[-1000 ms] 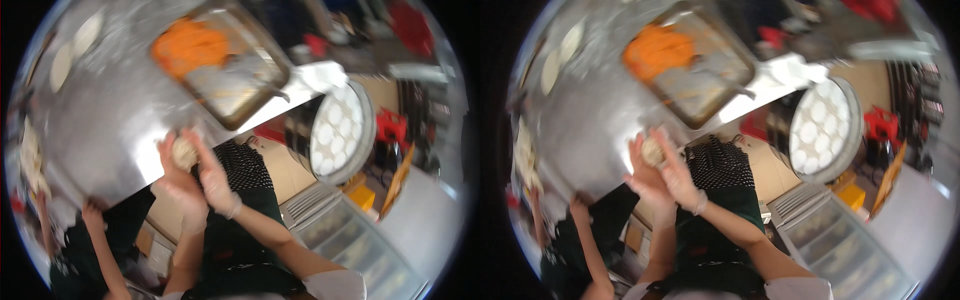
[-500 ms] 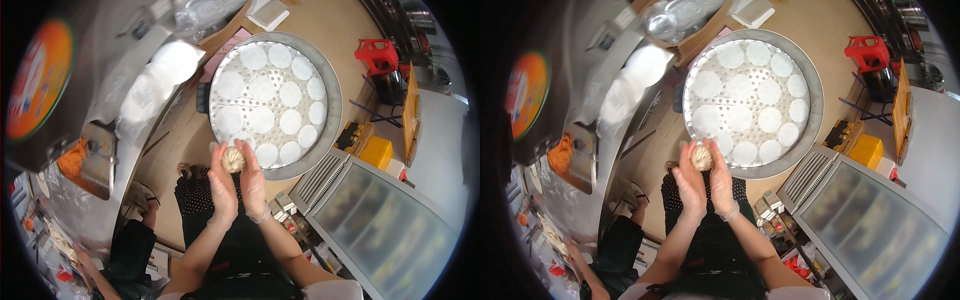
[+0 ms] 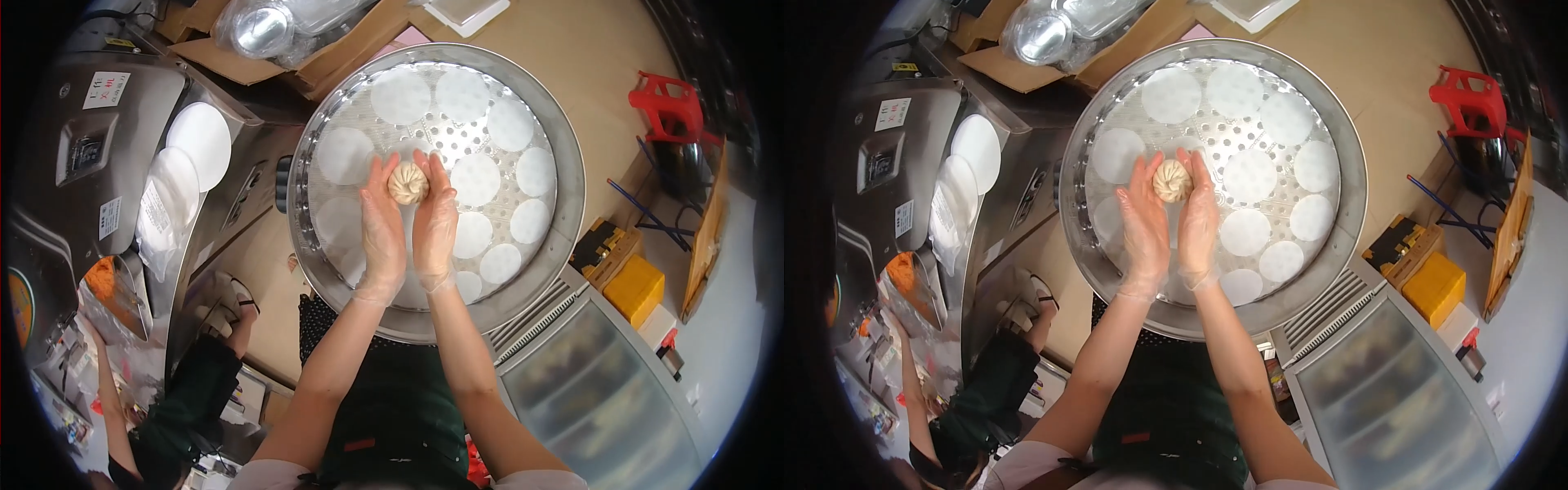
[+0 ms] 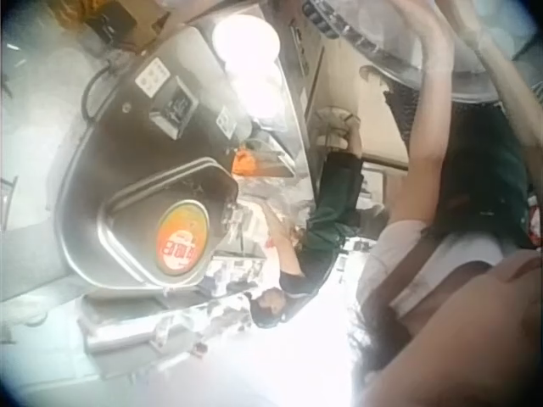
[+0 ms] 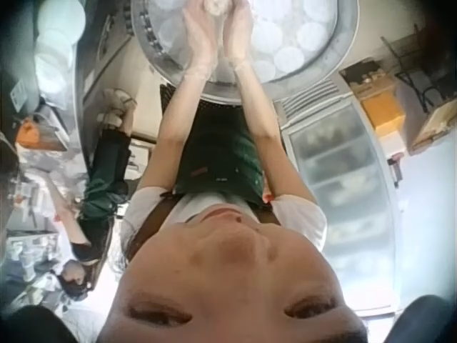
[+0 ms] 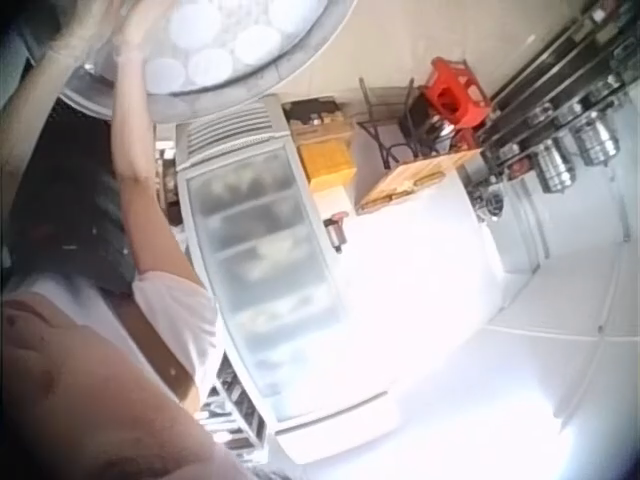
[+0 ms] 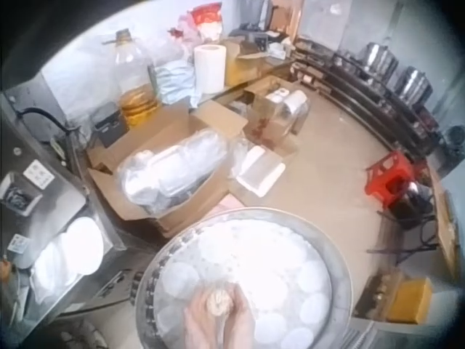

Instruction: The recorder prepares stuffed buns by filling dough wrappers with a filling, pleating them, and placing them in a steamer.

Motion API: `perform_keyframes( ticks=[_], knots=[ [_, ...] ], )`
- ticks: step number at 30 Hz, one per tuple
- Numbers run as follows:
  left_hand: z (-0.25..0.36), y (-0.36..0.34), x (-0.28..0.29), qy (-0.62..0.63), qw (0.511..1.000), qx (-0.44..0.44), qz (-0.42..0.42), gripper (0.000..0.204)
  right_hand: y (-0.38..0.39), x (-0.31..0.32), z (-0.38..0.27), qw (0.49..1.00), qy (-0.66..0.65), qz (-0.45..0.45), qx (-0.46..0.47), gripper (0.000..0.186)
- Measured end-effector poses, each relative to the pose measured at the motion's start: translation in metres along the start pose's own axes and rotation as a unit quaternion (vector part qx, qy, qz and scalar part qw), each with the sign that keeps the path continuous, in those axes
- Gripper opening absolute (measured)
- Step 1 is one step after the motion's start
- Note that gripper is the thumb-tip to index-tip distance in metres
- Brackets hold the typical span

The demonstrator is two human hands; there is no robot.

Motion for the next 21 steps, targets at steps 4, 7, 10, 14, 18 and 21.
perform_keyframes(
  ticks=[4, 7, 10, 14, 18, 21],
  knots=[
    [0.006, -0.013, 0.012, 0.008, 0.998, -0.010, 0.054, 0.095, -0.017, -0.019, 0.004, 0.999, -0.021, -0.035, -0.033, 0.084],
    [0.007, -0.018, 0.035, 0.037, 0.994, -0.042, 0.094, 0.096, -0.022, -0.036, 0.018, 0.996, 0.002, -0.080, -0.046, 0.083],
    [0.009, -0.028, 0.049, 0.053, 0.988, -0.048, 0.136, 0.096, -0.028, -0.048, 0.035, 0.994, 0.014, -0.099, -0.054, 0.074],
    [0.006, -0.042, 0.066, 0.044, 0.988, -0.075, 0.125, 0.093, -0.040, -0.063, 0.045, 0.994, 0.039, -0.102, -0.026, 0.075],
    [-0.003, -0.051, 0.065, 0.049, 0.989, -0.057, 0.130, 0.087, -0.049, -0.059, 0.062, 0.994, 0.036, -0.103, -0.016, 0.073],
    [-0.010, -0.054, 0.076, 0.033, 0.989, -0.072, 0.126, 0.084, -0.048, -0.061, 0.064, 0.994, 0.026, -0.108, -0.023, 0.070]
  ],
)
Point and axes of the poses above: each hand's wrist, its own y-axis away from the middle knuckle, its own x-axis out of the back of the hand, z = x × y, the point moved 2 cm from there along -y, towards the middle knuckle, and after that the axes turned 2 degrees about -x, right-handed, at the moved point
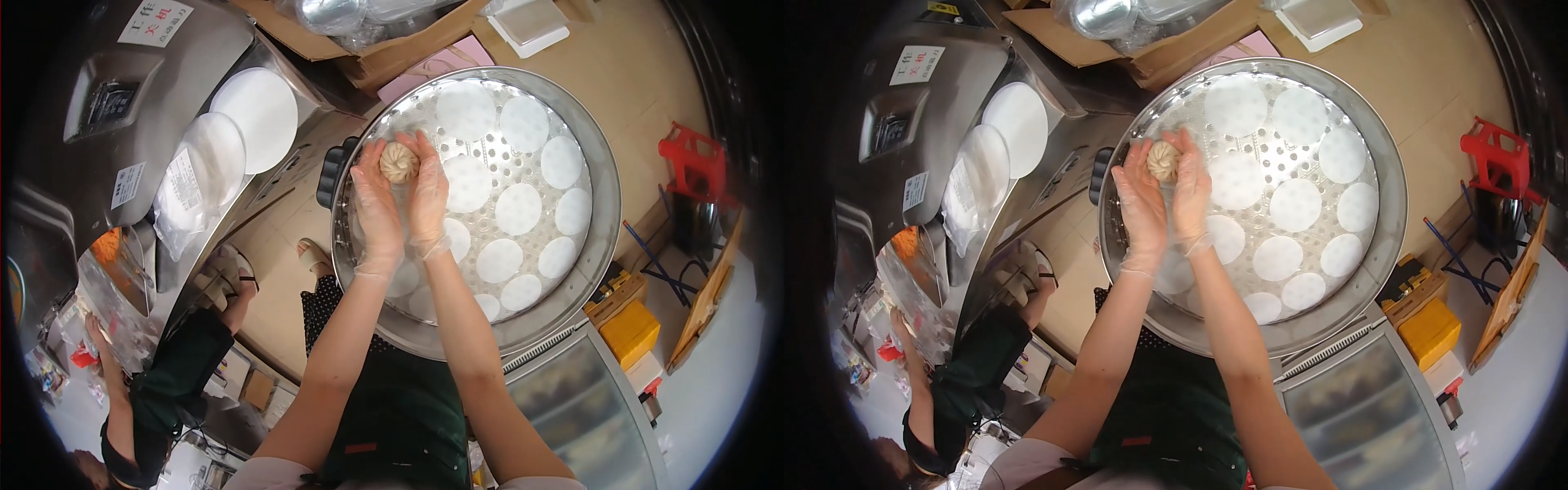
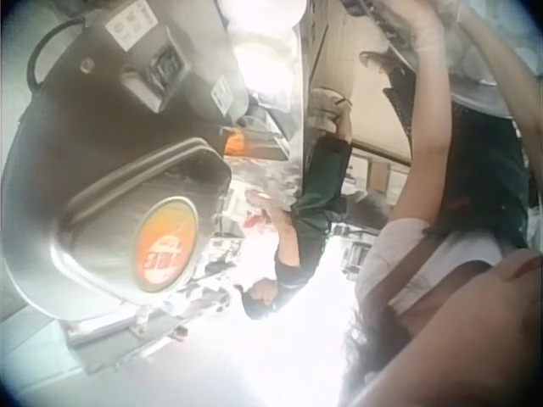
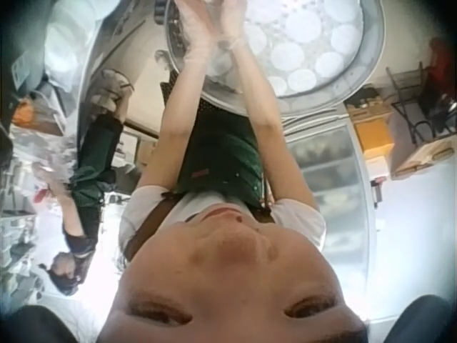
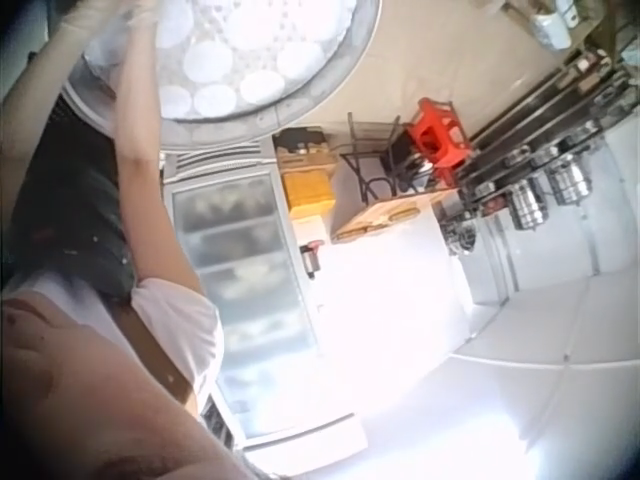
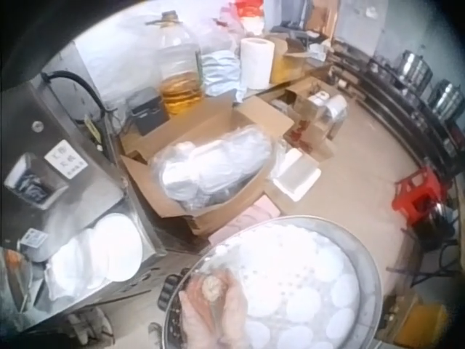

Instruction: The recorder prepares stuffed buns by filling dough wrappers with a filling, pleating them, and placing them in a steamer.

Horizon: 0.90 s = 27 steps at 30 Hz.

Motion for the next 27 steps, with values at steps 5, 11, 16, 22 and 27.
perform_keyframes(
  ticks=[5, 11, 16, 22, 27],
  knots=[
    [0.012, 0.015, 0.012, -0.020, 1.000, 0.005, -0.003, 0.076, 0.007, 0.006, -0.015, 0.995, 0.064, 0.068, 0.026, 0.061],
    [0.063, 0.097, 0.035, -0.120, 0.984, -0.003, -0.131, 0.056, 0.039, 0.010, -0.033, 0.985, 0.121, 0.119, 0.027, 0.059],
    [0.113, 0.174, 0.119, -0.146, 0.975, 0.078, -0.148, 0.038, 0.110, 0.002, -0.058, 0.975, 0.147, 0.168, -0.005, 0.054],
    [0.204, 0.215, 0.265, -0.166, 0.976, 0.090, -0.105, 0.035, 0.222, -0.055, -0.098, 0.969, 0.197, 0.149, -0.015, 0.042],
    [0.285, 0.215, 0.358, -0.180, 0.982, -0.017, -0.047, 0.038, 0.276, -0.172, -0.090, 0.984, 0.179, 0.006, -0.008, 0.041]
  ],
)
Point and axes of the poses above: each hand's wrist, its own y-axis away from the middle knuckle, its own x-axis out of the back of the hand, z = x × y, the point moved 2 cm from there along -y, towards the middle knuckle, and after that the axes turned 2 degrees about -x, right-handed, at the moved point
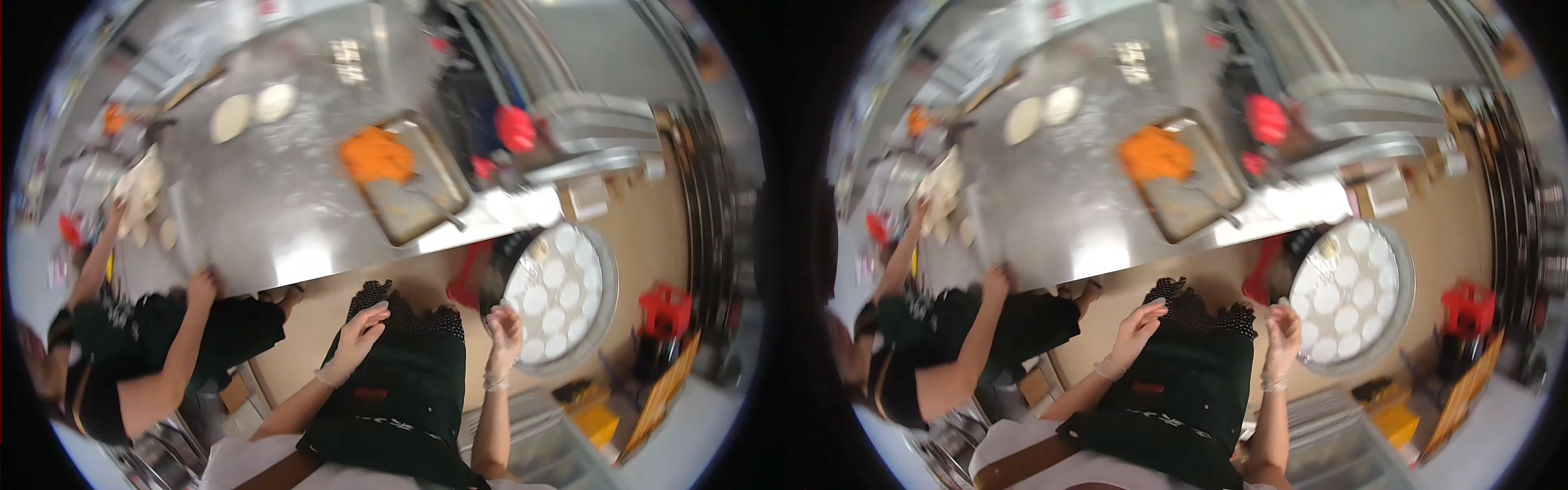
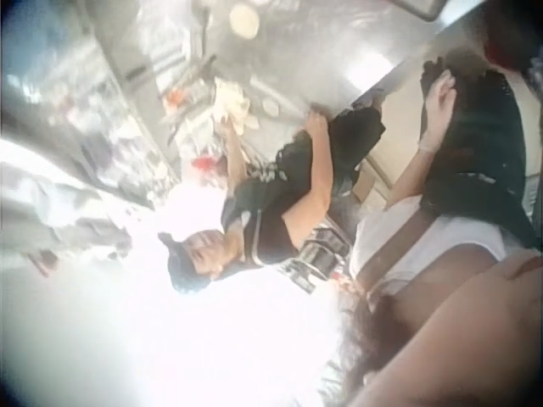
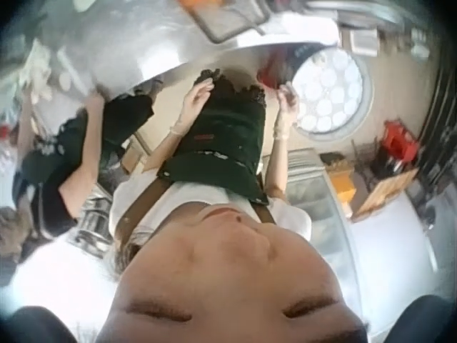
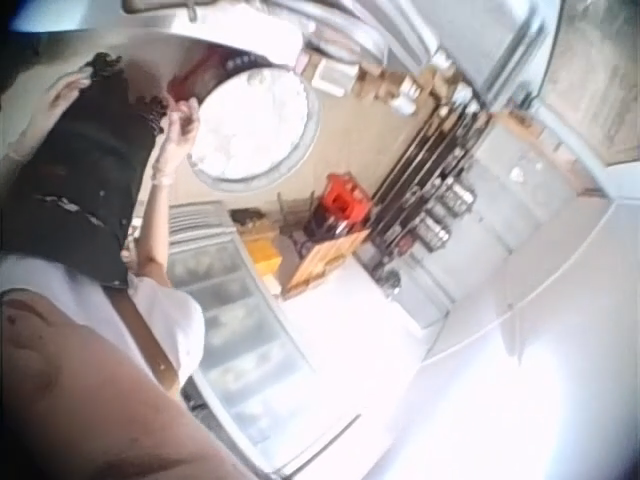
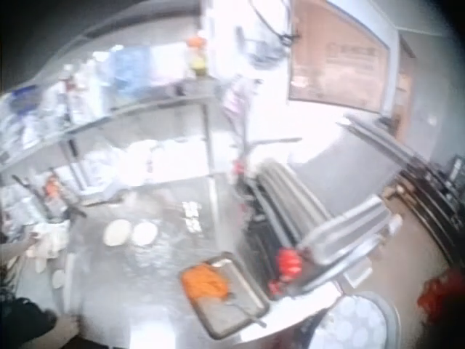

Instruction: The recorder prepares stuffed buns by filling dough wrappers with a filling, pleating them, and placing them in a steamer.

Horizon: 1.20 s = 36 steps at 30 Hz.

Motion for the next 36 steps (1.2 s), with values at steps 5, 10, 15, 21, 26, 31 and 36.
perform_keyframes(
  ticks=[5, 10, 15, 21, 26, 31, 36],
  knots=[
    [0.025, -0.003, 0.072, -0.016, 0.995, -0.010, 0.093, 0.040, 0.015, -0.144, -0.042, 0.972, 0.004, -0.234, 0.015, 0.037],
    [0.044, -0.019, 0.106, 0.013, 0.983, -0.026, 0.183, 0.034, -0.022, -0.246, -0.081, 0.918, 0.137, -0.369, 0.039, 0.031],
    [0.047, -0.038, 0.130, 0.046, 0.967, 0.002, 0.250, 0.034, -0.079, -0.390, -0.108, 0.849, 0.241, -0.449, 0.143, 0.029],
    [0.055, -0.035, 0.149, 0.157, 0.910, 0.062, 0.377, 0.036, -0.140, -0.627, -0.098, 0.803, 0.295, -0.455, 0.246, 0.036],
    [0.048, -0.040, 0.159, 0.198, 0.873, 0.072, 0.440, 0.037, -0.196, -0.753, -0.072, 0.762, 0.432, -0.355, 0.327, 0.041],
    [0.065, -0.059, 0.203, 0.239, 0.864, 0.106, 0.431, 0.038, -0.203, -0.798, -0.054, 0.723, 0.550, -0.318, 0.274, 0.038],
    [0.086, -0.117, 0.269, 0.227, 0.894, 0.083, 0.378, 0.037, -0.219, -0.808, -0.047, 0.715, 0.567, -0.357, 0.202, 0.030]
  ],
)
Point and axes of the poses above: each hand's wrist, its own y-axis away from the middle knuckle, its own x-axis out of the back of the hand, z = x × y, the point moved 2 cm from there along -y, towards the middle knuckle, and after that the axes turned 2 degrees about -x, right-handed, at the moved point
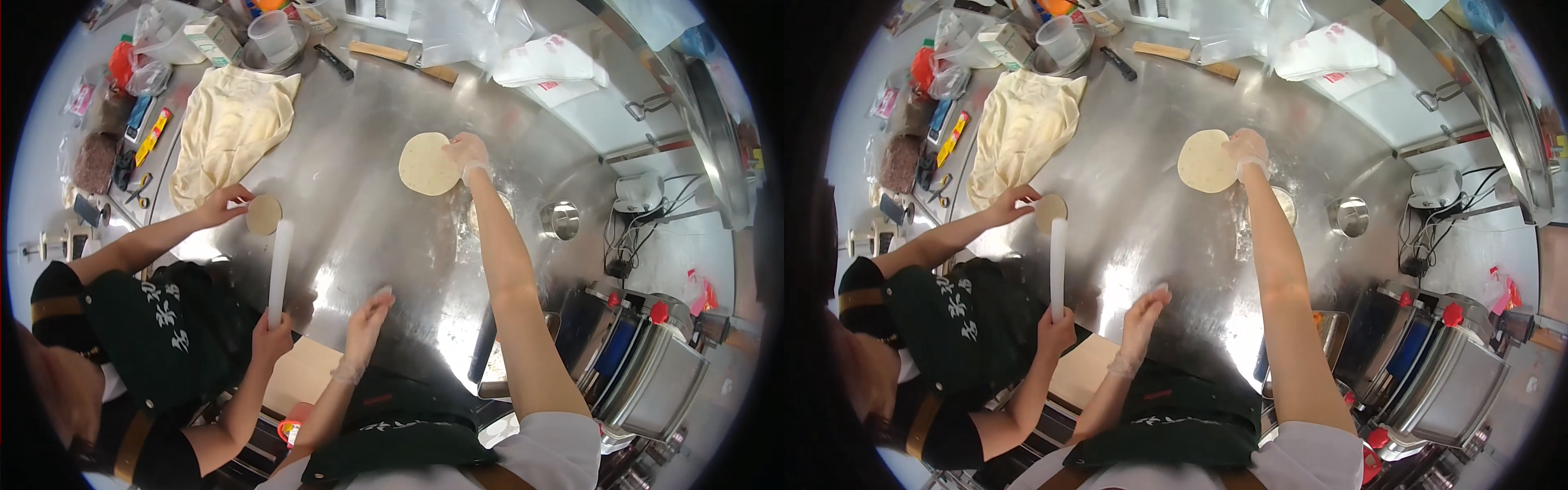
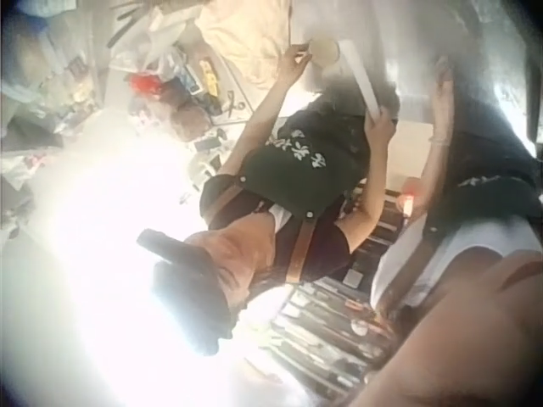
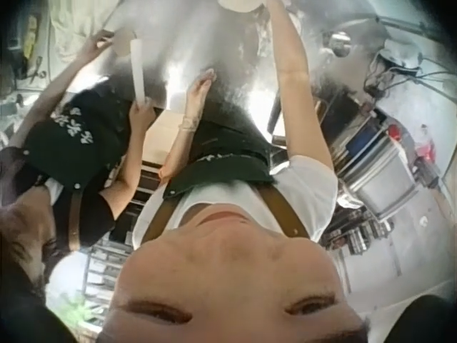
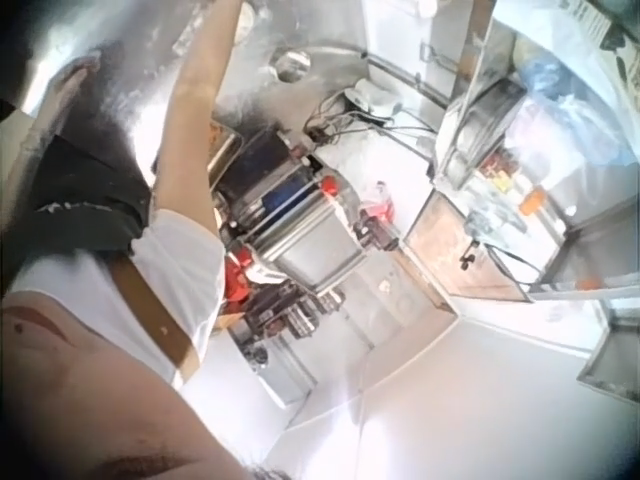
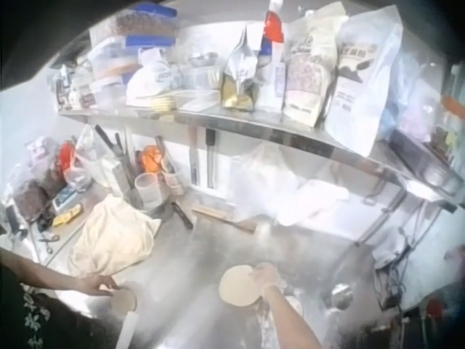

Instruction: The recorder prepares stuffed buns by filling dough wrappers with a filling, pleating them, and placing them in a steamer.

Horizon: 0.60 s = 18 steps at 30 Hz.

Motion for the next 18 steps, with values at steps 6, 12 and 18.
perform_keyframes(
  ticks=[6, 12, 18],
  knots=[
    [0.062, -0.113, -0.039, 0.173, 0.984, -0.013, -0.034, 0.047, 0.027, 0.004, -0.001, 0.992, -0.105, 0.016, 0.061, 0.023],
    [0.053, -0.199, -0.057, 0.476, 0.875, 0.089, -0.027, 0.054, 0.144, -0.012, -0.019, 0.894, 0.003, 0.185, 0.407, 0.021],
    [0.033, -0.175, -0.070, 0.518, 0.816, 0.034, -0.254, 0.044, 0.270, 0.001, 0.011, 0.927, -0.088, 0.085, 0.356, 0.021]
  ],
)
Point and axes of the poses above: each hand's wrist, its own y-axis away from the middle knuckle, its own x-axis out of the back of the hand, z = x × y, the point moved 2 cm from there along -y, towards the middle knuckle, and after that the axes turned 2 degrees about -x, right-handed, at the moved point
